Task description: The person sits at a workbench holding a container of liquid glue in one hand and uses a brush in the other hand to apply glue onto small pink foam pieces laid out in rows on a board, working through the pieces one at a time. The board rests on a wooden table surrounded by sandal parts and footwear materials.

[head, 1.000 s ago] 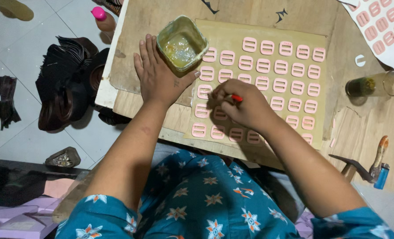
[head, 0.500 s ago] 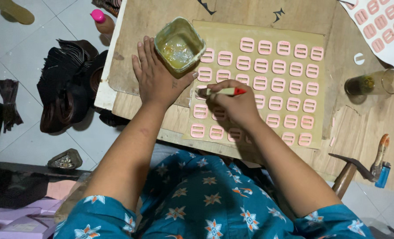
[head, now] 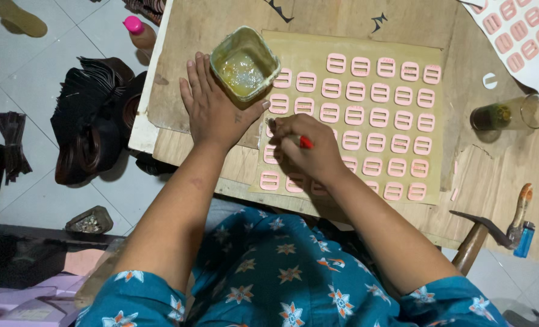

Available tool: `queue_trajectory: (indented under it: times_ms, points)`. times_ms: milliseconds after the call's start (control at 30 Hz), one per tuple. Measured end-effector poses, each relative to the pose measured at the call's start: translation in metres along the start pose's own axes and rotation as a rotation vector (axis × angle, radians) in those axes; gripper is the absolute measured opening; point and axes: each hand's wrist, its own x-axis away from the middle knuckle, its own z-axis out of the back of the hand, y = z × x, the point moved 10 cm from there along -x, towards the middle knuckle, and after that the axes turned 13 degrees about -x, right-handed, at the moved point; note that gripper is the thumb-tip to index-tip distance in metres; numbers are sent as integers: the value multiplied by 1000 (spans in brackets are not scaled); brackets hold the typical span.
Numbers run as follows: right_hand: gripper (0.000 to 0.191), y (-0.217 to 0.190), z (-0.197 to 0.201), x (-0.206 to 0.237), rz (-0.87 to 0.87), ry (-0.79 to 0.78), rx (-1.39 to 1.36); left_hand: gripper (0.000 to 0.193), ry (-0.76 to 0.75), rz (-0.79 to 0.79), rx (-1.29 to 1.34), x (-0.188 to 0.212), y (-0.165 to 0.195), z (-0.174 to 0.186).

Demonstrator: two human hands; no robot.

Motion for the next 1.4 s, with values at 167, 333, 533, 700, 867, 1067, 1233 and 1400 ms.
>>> queue_trajectory:
  times_ms: [167,333,533,700,867,1067,1233,1400]
  points:
    - [12,56,20,16,-527,379,-873,134,0,3,24,1,-1,1]
    - [13,33,71,34,-388,471,-502,134,14,0,26,3,-2,0]
    - [16,27,61,37,-408,257,45,134,22,-5,14,2,0,0]
    - [18,21,49,27,-341,258,-157,133,2,-5,4,3,1,1]
    - [14,15,27,14,-261,187,-83,133,-12,-1,-7,2,1,1]
    - [11,-19,4,16,61,18,290,132,-11,-9,-9,2,2,0]
    - [9,33,8,12,-390,262,-201,132,-27,1,-8,3,1,-2]
    - [10,51,51,28,-527,566,-701,134,13,-19,0,1,1,2]
